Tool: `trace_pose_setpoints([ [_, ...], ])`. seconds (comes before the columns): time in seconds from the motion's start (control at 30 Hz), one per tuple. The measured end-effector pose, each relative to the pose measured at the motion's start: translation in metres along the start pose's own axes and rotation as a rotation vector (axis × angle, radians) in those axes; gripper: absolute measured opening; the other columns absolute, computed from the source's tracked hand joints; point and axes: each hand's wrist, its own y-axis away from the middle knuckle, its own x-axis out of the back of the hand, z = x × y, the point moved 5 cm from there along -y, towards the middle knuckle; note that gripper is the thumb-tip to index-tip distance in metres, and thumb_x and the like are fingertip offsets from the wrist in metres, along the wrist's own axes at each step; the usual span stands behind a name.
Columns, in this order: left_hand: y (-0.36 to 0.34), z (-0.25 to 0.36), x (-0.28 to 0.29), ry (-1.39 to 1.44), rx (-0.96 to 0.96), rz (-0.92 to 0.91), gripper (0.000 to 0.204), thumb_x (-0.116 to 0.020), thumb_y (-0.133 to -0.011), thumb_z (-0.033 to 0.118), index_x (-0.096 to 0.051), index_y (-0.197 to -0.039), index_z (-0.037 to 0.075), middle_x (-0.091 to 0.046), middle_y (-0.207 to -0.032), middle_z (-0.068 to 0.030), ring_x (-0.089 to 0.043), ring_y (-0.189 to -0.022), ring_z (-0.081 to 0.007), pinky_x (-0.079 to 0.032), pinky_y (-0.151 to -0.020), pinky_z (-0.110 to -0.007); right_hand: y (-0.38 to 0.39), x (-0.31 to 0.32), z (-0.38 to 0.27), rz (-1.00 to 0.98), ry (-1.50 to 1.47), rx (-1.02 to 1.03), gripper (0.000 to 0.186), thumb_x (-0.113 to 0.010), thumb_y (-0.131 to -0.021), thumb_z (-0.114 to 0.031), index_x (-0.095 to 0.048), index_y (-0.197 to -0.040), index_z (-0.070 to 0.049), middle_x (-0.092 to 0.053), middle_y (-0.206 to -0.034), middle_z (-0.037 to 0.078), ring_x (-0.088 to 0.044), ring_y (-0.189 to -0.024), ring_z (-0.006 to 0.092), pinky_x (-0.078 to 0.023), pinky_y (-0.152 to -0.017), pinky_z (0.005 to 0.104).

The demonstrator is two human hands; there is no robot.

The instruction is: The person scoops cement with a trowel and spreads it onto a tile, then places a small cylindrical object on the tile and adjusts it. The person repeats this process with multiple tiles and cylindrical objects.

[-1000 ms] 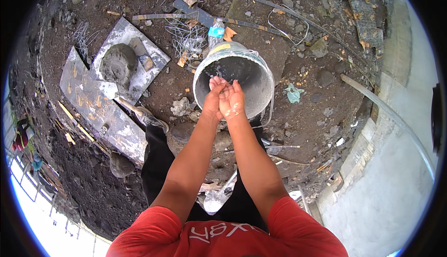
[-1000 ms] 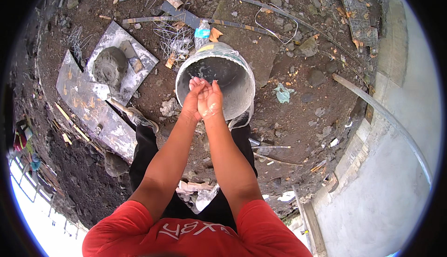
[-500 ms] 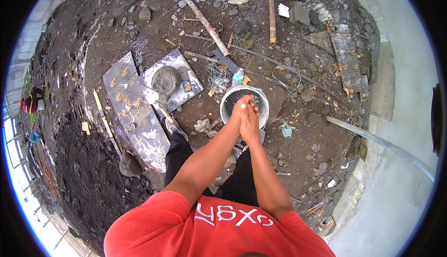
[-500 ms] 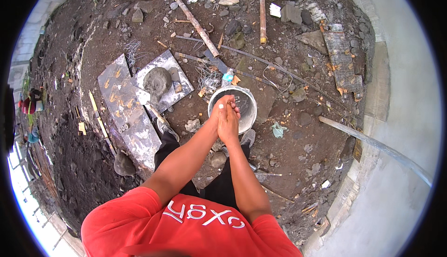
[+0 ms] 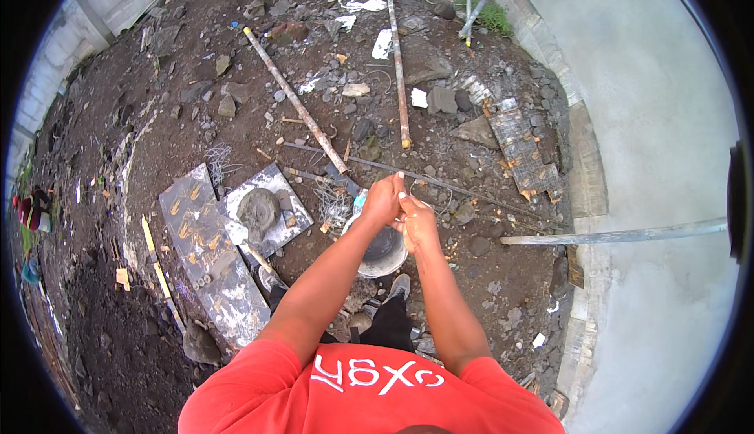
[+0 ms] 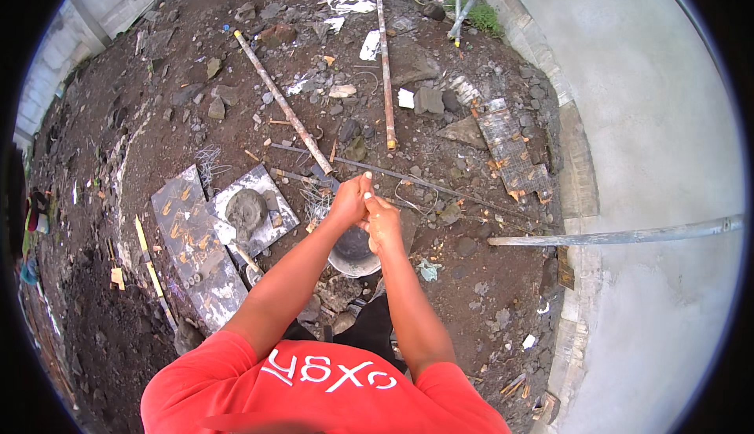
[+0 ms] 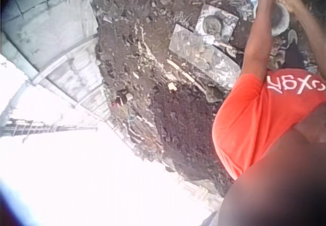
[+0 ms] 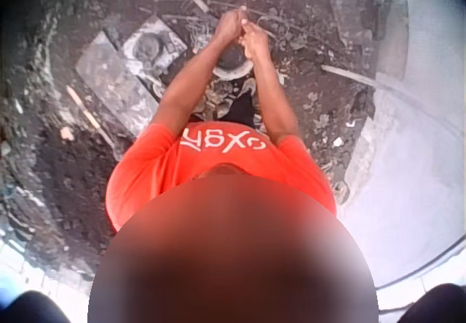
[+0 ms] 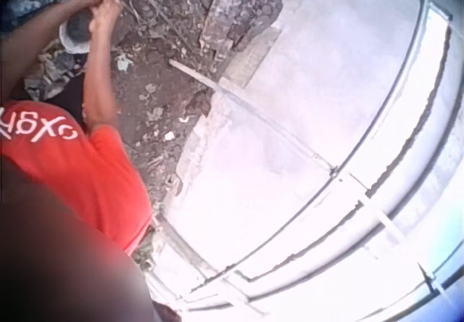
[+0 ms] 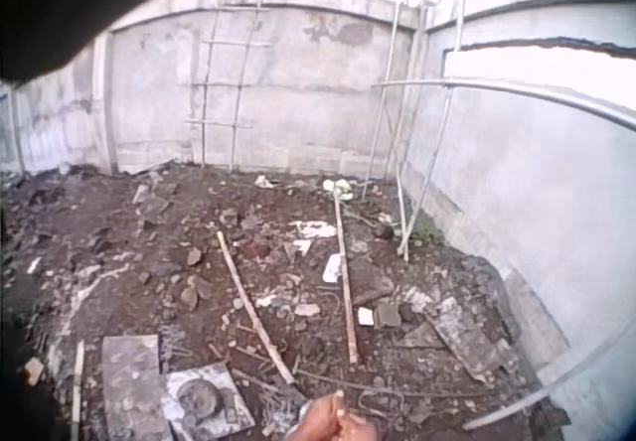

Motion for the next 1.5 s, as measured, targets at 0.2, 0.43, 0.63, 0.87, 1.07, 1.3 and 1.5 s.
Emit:
trace_pose_setpoints([
  [0.2, 0.028, 0.007, -0.027, 1.094, 0.448, -0.207, 0.042, -0.062, -0.103, 0.040, -0.060, -0.127, 0.005, -0.068, -0.112, -0.0156, -0.071, -0.094, -0.0291, -0.058, -0.080, -0.044, -0.021, -0.043, -0.060, -0.356, -0.524, 0.387, 0.087, -0.044, -0.103, -0.067, -0.031, -0.155, 0.001, -0.055, -0.139, 0.031, -0.057, -0.129, 0.0428, -0.046, -0.112, 0.0520],
  [0.43, -0.002, -0.020, -0.006, 1.287, 0.452, 0.042, 0.015, -0.073, -0.097, 0.014, -0.069, -0.105, 0.002, -0.071, -0.100, -0.0079, -0.068, -0.084, -0.0185, -0.056, -0.077, -0.036, -0.023, -0.070, -0.003, -0.301, -0.335, 0.227, 0.062, -0.059, -0.105, -0.036, -0.037, -0.151, 0.000, -0.057, -0.139, 0.022, -0.053, -0.134, 0.0315, -0.040, -0.116, 0.0427],
  [0.63, -0.001, -0.022, 0.009, 0.837, 0.352, 0.176, 0.039, -0.069, -0.096, 0.040, -0.061, -0.080, 0.005, -0.057, -0.073, -0.0002, -0.052, -0.065, -0.0135, -0.041, -0.058, -0.034, 0.005, -0.075, -0.009, -0.137, 0.382, 0.482, 0.052, -0.053, -0.104, -0.023, -0.044, -0.149, 0.001, -0.051, -0.151, 0.021, -0.049, -0.141, 0.0331, -0.037, -0.116, 0.0411],
  [0.87, -0.014, -0.006, 0.038, 0.120, 0.008, 0.161, 0.058, -0.046, -0.109, 0.037, -0.057, -0.076, -0.009, -0.058, -0.066, -0.0192, -0.046, -0.063, -0.0253, -0.041, -0.064, -0.047, 0.043, -0.050, -0.025, -0.076, 0.458, 0.447, 0.037, -0.048, -0.104, -0.019, -0.061, -0.135, -0.003, -0.070, -0.108, 0.017, -0.071, -0.100, 0.0322, -0.054, -0.096, 0.0420],
  [1.07, -0.018, 0.086, 0.098, 0.324, -0.240, 0.038, 0.038, -0.039, -0.114, 0.028, -0.058, -0.093, 0.003, -0.044, -0.061, 0.0021, -0.041, -0.053, -0.0077, -0.033, -0.047, -0.029, 0.103, 0.089, -0.153, 0.081, 0.434, 0.762, 0.021, -0.043, -0.094, -0.013, -0.053, -0.077, -0.007, -0.045, -0.065, -0.002, -0.039, -0.060, 0.0096, -0.031, -0.055, 0.0306],
  [1.3, 0.017, 0.268, 0.213, 0.273, -0.604, -0.308, 0.029, -0.046, -0.110, 0.014, -0.067, -0.126, 0.002, -0.068, -0.109, -0.0054, -0.064, -0.091, -0.0130, -0.051, -0.081, -0.029, 0.324, 0.186, -0.314, 0.169, 0.561, 0.868, 0.058, -0.036, -0.112, -0.052, -0.066, -0.107, -0.003, -0.036, -0.062, -0.007, -0.031, -0.054, 0.0067, -0.031, -0.050, 0.0247],
  [1.5, 0.043, 0.267, 0.297, 1.506, -0.842, -0.914, 0.033, -0.044, -0.112, 0.023, -0.059, -0.124, -0.003, -0.065, -0.074, -0.0064, -0.059, -0.049, -0.0135, -0.052, -0.048, -0.024, 0.445, 0.236, -0.282, -0.902, -0.320, 1.548, 0.055, -0.062, -0.099, -0.048, -0.064, -0.122, 0.002, -0.056, -0.072, 0.005, -0.055, -0.060, 0.0144, -0.051, -0.057, 0.0301],
])
